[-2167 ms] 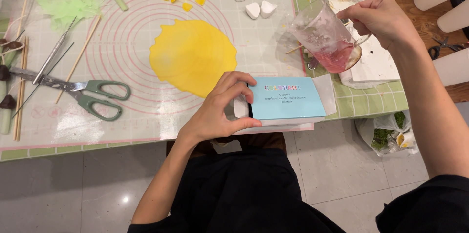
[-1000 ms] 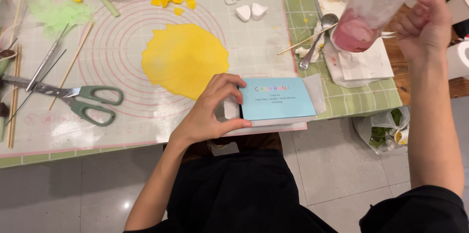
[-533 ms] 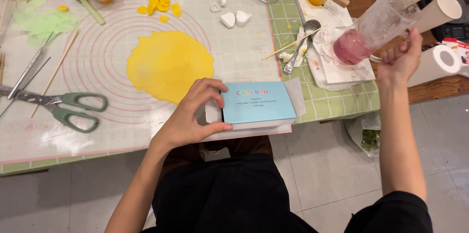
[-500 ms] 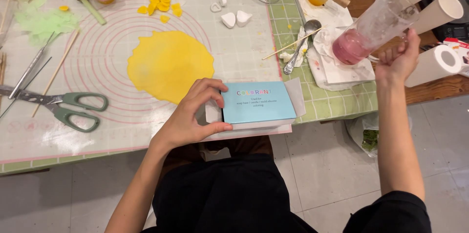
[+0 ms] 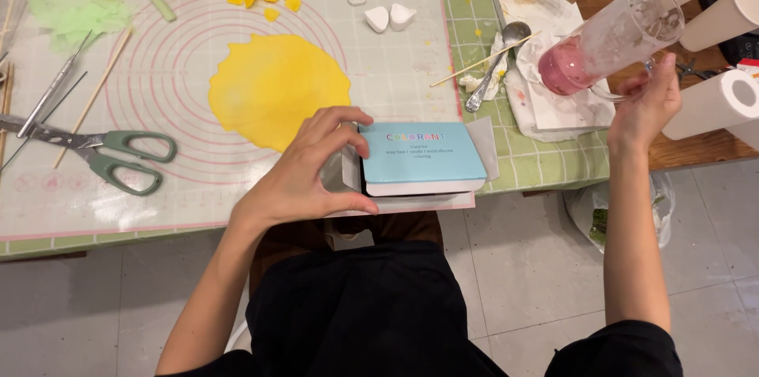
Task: Adding liquid colorant to a pitcher of melted wax and stirring it.
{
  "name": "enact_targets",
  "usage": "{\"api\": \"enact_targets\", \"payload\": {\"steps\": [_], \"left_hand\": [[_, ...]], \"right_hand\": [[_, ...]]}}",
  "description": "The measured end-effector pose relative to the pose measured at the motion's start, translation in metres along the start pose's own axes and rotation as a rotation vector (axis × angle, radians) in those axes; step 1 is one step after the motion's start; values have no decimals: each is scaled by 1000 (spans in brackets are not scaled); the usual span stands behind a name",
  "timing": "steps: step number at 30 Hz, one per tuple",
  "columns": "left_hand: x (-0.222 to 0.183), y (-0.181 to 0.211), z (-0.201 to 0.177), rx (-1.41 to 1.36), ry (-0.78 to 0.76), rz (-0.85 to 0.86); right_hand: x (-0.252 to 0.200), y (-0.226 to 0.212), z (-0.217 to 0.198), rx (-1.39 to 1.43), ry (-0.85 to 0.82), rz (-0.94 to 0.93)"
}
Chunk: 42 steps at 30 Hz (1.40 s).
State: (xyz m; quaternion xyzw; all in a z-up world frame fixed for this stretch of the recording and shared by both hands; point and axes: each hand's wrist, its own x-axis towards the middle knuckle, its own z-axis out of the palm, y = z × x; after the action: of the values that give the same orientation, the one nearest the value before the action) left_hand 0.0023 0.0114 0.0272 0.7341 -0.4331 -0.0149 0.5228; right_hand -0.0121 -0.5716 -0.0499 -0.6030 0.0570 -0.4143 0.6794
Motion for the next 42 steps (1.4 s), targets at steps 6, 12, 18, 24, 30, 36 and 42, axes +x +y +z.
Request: {"api": "enact_targets", "payload": {"steps": [6, 12, 18, 24, 30, 36, 42], "left_hand": [[12, 6, -11, 128, 15, 35], [44, -10, -1, -5, 206, -76], [64, -18, 3, -75, 337, -151], [62, -18, 3, -122, 337, -182], [53, -22, -1, -143, 274, -83], [40, 4, -22, -46, -24, 2], [38, 7, -25, -34, -91, -11]], "right_hand": [[-11, -15, -16, -317, 204, -386], [-84, -95, 85, -429, -40, -590], [-144, -175, 205, -676, -1026, -485], [-159, -177, 261, -905, -1456, -468], [-164, -167, 250, -921, -1484, -389], [-191, -152, 245, -812, -1406, -503], [-196, -148, 253, -720, -1401, -514]]}}
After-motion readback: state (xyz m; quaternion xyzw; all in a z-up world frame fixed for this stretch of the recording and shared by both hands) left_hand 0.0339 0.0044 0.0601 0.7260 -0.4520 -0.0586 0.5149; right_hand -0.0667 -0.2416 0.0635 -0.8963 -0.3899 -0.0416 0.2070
